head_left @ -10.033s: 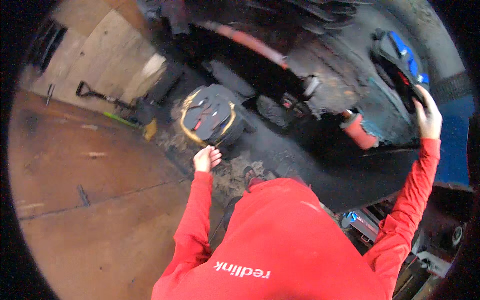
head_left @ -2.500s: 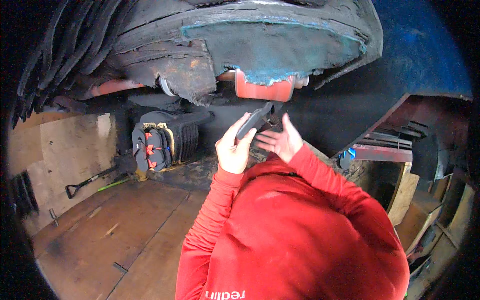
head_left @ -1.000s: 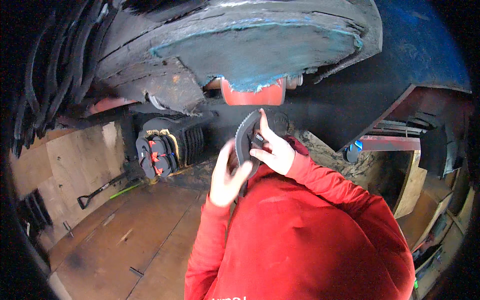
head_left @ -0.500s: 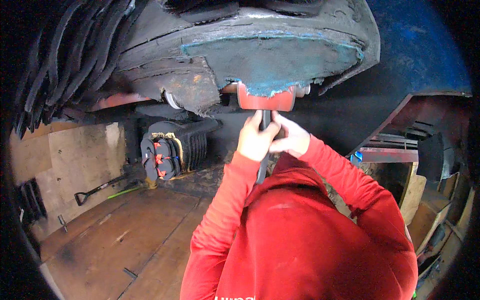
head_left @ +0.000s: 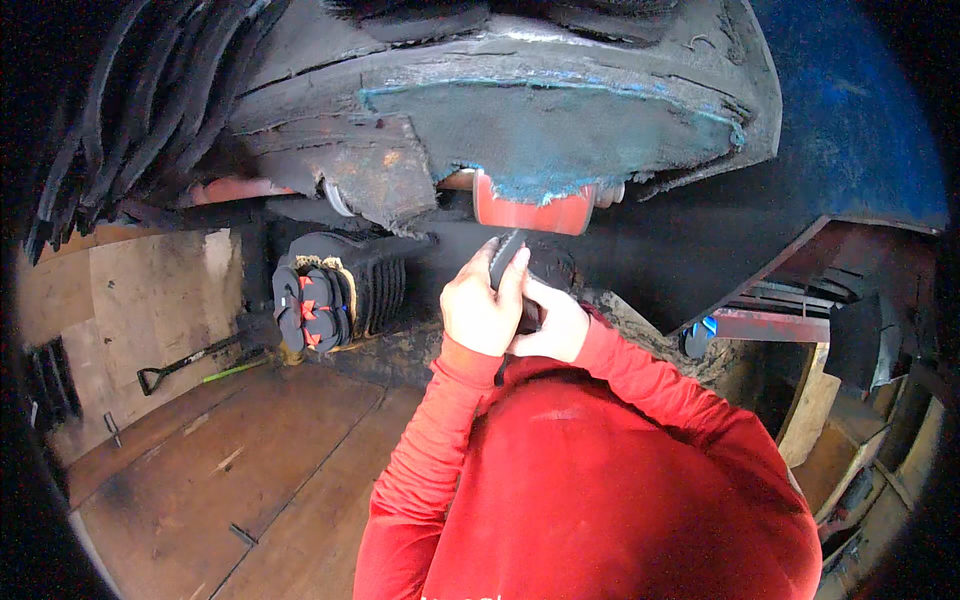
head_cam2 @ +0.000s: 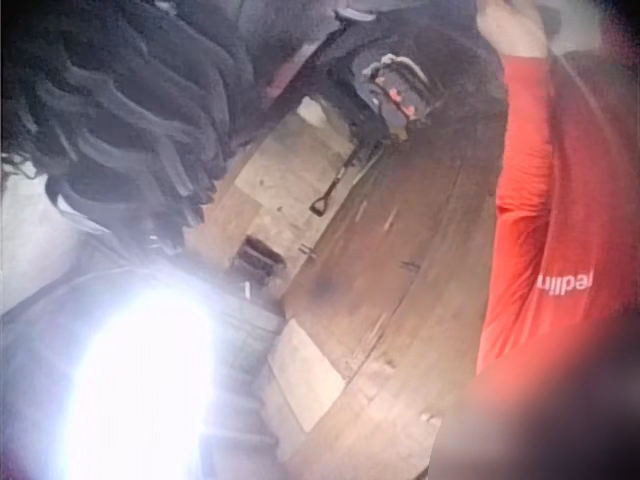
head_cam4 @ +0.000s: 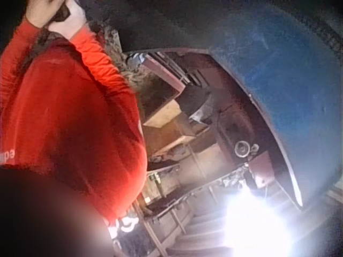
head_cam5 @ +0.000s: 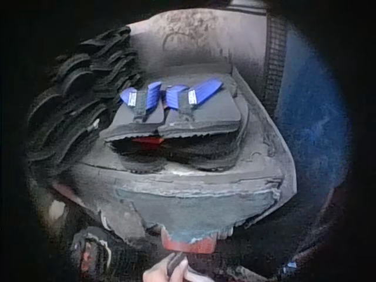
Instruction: The person repeatedly presses the soles of multiple sandals against a rotating grinding wheel to smooth or shape the bottom surface. They handle each sandal one at a time, rotating it to treat different areas, then place it on a nearby pile before picking up the next.
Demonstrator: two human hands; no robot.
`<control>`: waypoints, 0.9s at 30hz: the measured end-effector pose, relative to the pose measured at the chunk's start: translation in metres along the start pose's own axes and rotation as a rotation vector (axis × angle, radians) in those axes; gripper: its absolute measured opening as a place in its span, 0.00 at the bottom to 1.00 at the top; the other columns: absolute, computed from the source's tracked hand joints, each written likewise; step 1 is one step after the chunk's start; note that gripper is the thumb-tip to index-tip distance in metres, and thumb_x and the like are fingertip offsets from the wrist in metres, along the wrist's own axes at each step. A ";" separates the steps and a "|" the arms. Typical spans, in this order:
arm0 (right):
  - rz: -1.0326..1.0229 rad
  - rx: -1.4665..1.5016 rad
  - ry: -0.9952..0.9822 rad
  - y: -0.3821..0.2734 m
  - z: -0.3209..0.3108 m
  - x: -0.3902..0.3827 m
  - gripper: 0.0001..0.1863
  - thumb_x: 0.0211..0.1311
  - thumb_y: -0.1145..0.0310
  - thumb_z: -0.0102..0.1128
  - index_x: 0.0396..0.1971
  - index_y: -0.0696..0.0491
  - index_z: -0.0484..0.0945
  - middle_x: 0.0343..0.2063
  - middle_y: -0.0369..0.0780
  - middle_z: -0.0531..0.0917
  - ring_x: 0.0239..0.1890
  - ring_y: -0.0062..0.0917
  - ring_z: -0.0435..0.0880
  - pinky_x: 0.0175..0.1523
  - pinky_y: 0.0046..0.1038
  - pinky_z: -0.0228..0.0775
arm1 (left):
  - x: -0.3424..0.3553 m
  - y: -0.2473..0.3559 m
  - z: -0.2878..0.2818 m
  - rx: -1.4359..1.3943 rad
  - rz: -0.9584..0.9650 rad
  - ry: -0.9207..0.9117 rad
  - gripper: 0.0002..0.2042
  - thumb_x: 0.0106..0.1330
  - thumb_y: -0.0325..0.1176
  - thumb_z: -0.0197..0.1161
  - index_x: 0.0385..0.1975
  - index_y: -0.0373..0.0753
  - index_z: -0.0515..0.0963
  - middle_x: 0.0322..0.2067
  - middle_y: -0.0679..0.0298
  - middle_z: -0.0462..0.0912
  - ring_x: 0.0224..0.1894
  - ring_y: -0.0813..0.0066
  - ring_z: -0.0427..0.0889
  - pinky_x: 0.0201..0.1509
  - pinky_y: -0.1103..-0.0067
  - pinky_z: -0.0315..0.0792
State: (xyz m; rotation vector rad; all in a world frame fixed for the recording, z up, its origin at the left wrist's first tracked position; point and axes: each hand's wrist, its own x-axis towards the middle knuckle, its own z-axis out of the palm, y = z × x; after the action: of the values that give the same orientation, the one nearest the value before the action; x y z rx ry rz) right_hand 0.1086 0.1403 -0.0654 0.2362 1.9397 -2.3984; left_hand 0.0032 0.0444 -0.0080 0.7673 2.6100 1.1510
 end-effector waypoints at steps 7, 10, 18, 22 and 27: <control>0.130 0.234 -0.046 -0.011 -0.016 0.003 0.43 0.47 0.84 0.67 0.67 0.58 0.62 0.51 0.39 0.79 0.51 0.25 0.80 0.56 0.30 0.76 | 0.013 0.000 0.014 0.133 -0.048 -0.136 0.21 0.68 0.46 0.61 0.38 0.27 0.80 0.28 0.41 0.83 0.31 0.43 0.85 0.35 0.62 0.79; 0.182 0.216 -0.054 -0.016 -0.027 0.002 0.39 0.47 0.81 0.69 0.64 0.60 0.66 0.52 0.40 0.79 0.53 0.24 0.79 0.60 0.29 0.71 | 0.010 -0.002 0.024 -0.110 -0.016 -0.031 0.22 0.68 0.44 0.62 0.45 0.26 0.79 0.31 0.40 0.84 0.34 0.47 0.86 0.38 0.65 0.79; 0.046 0.038 0.011 0.000 -0.005 -0.010 0.43 0.47 0.72 0.75 0.65 0.59 0.66 0.56 0.45 0.79 0.58 0.28 0.77 0.62 0.31 0.70 | -0.008 0.006 0.004 -0.189 -0.087 0.014 0.17 0.67 0.37 0.65 0.47 0.28 0.80 0.37 0.48 0.87 0.39 0.62 0.88 0.44 0.73 0.79; 0.205 0.325 -0.031 -0.007 -0.012 -0.002 0.43 0.45 0.76 0.75 0.66 0.58 0.66 0.54 0.41 0.80 0.56 0.24 0.76 0.61 0.30 0.70 | 0.012 0.009 0.008 0.051 -0.025 -0.064 0.20 0.66 0.45 0.63 0.36 0.28 0.81 0.29 0.41 0.83 0.32 0.44 0.85 0.36 0.61 0.79; 0.305 0.008 0.001 -0.021 -0.043 0.006 0.37 0.46 0.76 0.69 0.62 0.55 0.72 0.61 0.48 0.75 0.55 0.36 0.80 0.64 0.29 0.68 | 0.012 0.001 0.039 -0.221 -0.101 -0.066 0.17 0.68 0.39 0.62 0.45 0.29 0.79 0.35 0.44 0.85 0.38 0.52 0.86 0.42 0.66 0.78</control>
State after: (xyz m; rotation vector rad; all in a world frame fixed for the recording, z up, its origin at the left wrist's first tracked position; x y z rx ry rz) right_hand 0.1040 0.1869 -0.0546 0.4941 1.7471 -2.2089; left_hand 0.0076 0.0766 -0.0335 0.6103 2.3867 1.3316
